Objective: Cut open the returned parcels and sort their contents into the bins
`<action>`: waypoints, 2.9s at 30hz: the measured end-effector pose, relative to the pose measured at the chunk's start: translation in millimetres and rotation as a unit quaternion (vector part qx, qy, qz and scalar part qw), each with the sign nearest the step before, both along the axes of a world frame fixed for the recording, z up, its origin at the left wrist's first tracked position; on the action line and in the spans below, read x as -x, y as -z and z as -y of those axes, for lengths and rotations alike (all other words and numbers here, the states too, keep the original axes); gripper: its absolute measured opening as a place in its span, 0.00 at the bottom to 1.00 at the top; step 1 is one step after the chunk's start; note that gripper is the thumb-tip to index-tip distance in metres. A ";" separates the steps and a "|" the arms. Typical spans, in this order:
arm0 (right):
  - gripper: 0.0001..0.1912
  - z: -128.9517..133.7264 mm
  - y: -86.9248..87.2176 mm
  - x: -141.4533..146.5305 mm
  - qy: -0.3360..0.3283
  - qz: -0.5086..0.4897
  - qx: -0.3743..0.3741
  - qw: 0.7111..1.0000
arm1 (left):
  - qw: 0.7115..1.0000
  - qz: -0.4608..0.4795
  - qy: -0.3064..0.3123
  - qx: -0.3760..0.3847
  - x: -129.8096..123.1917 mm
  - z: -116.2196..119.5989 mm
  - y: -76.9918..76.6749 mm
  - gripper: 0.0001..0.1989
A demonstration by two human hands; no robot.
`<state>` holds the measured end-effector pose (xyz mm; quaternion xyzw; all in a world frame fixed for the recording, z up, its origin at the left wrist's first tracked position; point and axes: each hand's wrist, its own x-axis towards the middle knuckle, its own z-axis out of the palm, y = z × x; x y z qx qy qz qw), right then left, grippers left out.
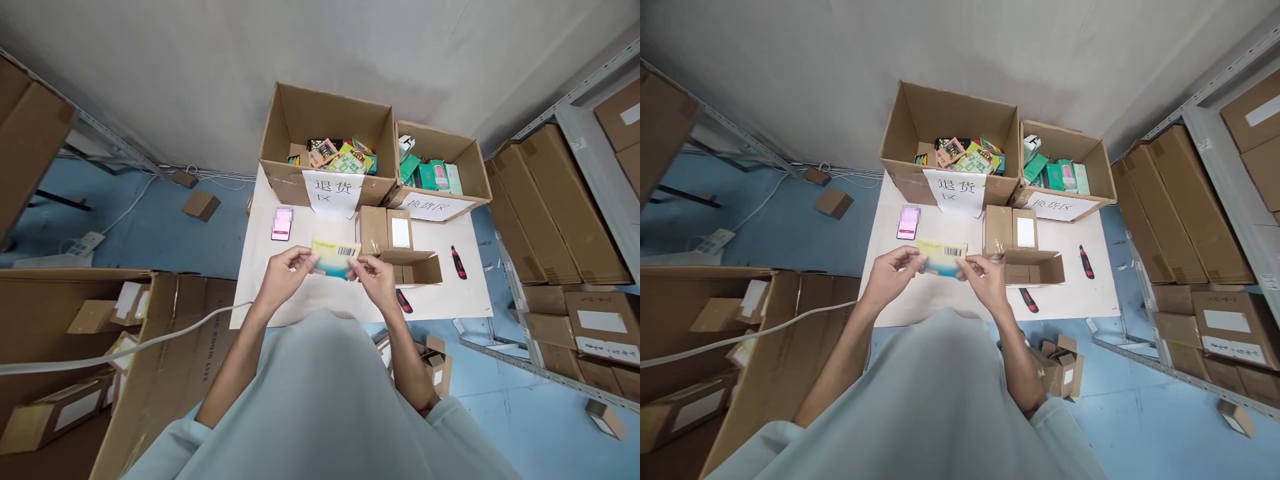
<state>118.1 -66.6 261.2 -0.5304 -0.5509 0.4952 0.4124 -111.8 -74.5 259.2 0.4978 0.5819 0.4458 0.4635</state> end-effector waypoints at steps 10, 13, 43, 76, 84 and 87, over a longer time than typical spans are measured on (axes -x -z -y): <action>0.33 -15.1 24.1 7.3 0.002 0.017 -0.006 1.000 | 0.998 0.055 -0.036 0.017 -0.4 -17.4 26.7 0.33; 0.38 -14.5 73.0 7.9 0.015 0.013 0.044 0.999 | 0.993 0.076 -0.038 0.081 0.9 -16.6 74.1 0.40; 0.20 -70.5 156.4 35.7 0.004 0.321 0.143 0.936 | 0.940 -0.320 0.008 0.119 79.1 -105.4 142.6 0.23; 0.14 64.0 120.0 13.0 0.171 0.098 -0.049 0.979 | 0.970 0.017 0.238 -0.050 -52.0 -14.5 108.7 0.21; 0.15 43.3 54.8 -104.9 0.084 0.040 -0.077 0.993 | 0.923 -0.027 0.375 -0.085 -125.3 -37.6 41.4 0.17; 0.20 25.5 46.9 -154.4 0.113 0.040 -0.084 0.989 | 0.938 -0.020 0.342 -0.049 -176.9 -48.9 42.1 0.15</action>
